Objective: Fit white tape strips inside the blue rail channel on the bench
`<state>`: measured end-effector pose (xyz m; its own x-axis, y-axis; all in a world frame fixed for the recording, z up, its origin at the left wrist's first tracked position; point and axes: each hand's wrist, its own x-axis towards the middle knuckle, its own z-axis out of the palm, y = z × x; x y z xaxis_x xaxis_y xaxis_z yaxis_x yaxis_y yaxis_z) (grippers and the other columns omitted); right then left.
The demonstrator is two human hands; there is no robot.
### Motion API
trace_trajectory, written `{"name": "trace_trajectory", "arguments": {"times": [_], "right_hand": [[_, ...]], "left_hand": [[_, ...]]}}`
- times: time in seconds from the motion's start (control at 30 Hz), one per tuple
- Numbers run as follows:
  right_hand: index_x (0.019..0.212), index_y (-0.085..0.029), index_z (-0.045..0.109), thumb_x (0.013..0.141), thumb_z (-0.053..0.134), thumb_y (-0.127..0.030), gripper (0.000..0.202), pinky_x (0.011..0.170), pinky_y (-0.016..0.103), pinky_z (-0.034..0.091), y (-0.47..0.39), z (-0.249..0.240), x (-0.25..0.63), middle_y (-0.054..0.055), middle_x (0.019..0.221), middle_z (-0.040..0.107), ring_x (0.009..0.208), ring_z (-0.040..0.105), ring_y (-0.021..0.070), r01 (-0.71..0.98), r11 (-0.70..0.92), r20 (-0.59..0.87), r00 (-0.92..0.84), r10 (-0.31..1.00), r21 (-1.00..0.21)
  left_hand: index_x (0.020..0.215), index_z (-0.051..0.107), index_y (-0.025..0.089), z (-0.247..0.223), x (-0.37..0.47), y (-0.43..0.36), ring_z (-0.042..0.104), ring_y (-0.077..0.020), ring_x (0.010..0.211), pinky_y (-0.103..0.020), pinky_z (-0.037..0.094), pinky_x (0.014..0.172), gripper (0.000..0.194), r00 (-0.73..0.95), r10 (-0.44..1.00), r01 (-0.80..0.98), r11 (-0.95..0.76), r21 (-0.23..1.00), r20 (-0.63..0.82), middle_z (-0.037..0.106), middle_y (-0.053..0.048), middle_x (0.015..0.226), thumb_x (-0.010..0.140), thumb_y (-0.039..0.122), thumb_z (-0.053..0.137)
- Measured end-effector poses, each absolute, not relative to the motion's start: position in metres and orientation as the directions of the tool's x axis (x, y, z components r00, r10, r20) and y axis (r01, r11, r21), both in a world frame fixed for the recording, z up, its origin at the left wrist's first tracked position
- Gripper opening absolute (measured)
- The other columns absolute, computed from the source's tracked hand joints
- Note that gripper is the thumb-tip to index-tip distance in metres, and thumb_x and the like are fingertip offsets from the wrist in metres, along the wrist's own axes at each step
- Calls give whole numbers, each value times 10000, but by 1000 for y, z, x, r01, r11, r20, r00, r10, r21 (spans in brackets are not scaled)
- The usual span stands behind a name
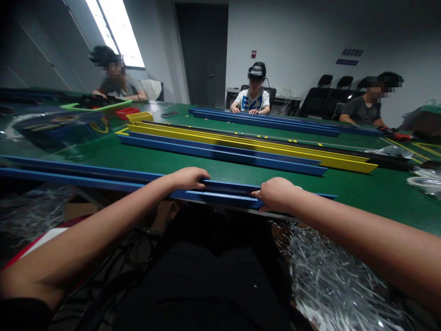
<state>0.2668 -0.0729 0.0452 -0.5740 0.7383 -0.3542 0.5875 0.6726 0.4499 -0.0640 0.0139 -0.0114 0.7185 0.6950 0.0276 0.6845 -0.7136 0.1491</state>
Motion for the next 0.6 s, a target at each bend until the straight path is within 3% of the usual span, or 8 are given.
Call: {"name": "trace_trajectory", "arguments": {"times": [0.33,0.6], "right_hand": [[1335,-253,607,807,625,-584,624,557,300,392,-77,49,257,125,835,725,714,682,272,627,650,-388,-522,759,429],[1329,-263,607,809,599,-617,628,593,305,421,-76,47,259,126,884,723,759,685,267,645,640,-383,-514,767,417]], "left_hand": [[1157,670,243,-5,-57,10,649,-207,1014,-246,453,804,400,685,728,723,-672,161,-33,712,-38,1155,785,375,604],[1100,687,256,10,-38,4,660,-222,858,-273,431,658,386,652,745,757,-649,72,-141,737,-57,1025,774,421,563]]}}
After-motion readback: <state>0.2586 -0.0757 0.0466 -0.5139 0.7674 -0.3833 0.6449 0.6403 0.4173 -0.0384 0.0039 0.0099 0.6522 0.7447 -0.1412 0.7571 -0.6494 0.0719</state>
